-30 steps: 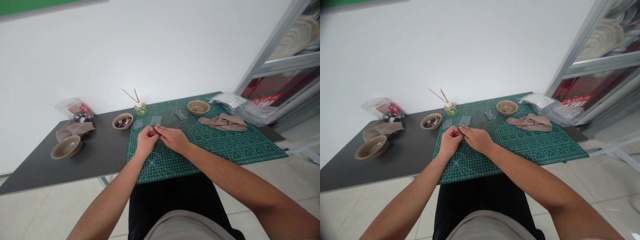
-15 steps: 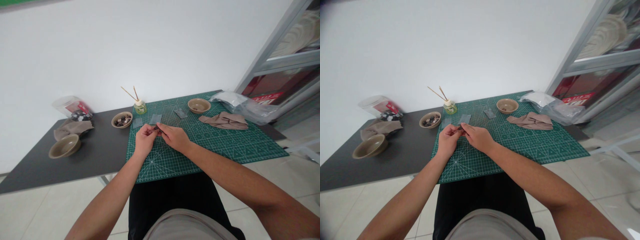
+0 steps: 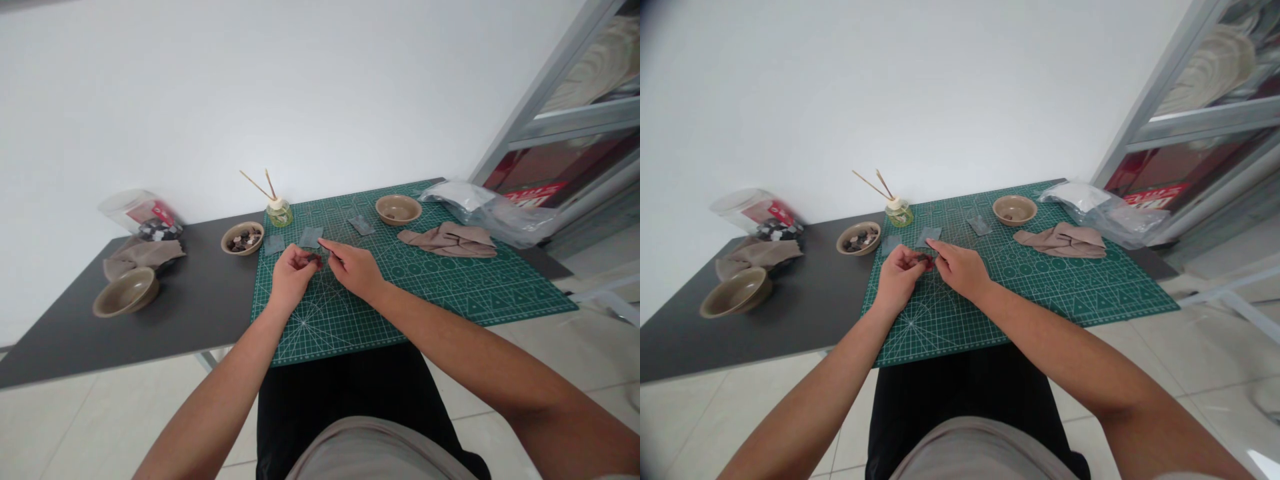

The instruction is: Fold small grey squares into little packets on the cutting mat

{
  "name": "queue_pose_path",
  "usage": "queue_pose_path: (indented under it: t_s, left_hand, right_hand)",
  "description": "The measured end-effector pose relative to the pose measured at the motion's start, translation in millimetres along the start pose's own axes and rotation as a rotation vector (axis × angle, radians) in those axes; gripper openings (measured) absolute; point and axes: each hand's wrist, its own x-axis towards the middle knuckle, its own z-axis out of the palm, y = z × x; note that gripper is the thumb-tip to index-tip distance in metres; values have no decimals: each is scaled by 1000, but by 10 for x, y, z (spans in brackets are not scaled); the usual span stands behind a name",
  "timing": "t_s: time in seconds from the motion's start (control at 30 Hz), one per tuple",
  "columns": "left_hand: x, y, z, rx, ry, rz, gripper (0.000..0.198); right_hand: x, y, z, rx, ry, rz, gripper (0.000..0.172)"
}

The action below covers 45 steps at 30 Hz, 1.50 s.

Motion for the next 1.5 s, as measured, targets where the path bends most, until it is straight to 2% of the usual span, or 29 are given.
queue_pose_path:
  t_s: [0.13,0.23,0.5,0.73,0.87,1.0,1.13,1.5]
  left_hand:
    - [23,-27,-2,-2,-64,-49,18]
    - [35,-39,-7,-24,-77,-78,26]
    - [23,-21,-3,-28,-59,8,23]
    - [56,-72,1,-58,-55,-69,35]
    - [56,-78,-4,-22,-67,-77,26]
    - [49,-93,-28,64,-35,-26,19]
    - [56,-122,-46,106,-56,-29,19]
    - [63,-159,-40,29,-90,-66,25]
  right_hand:
    - [13,27,0,64,42,26,38]
    - [23,38,3,98,50,25,33]
    - [44,69,23,116,42,31,28]
    - [55,56,27,125,-5,54,26]
    - [54,67,38,147,-47,19,26]
    - [61,86,49,190,-47,11,26]
    - [78,95,45,229,-50,36,20]
    - [112,161,29,290,-81,162,13]
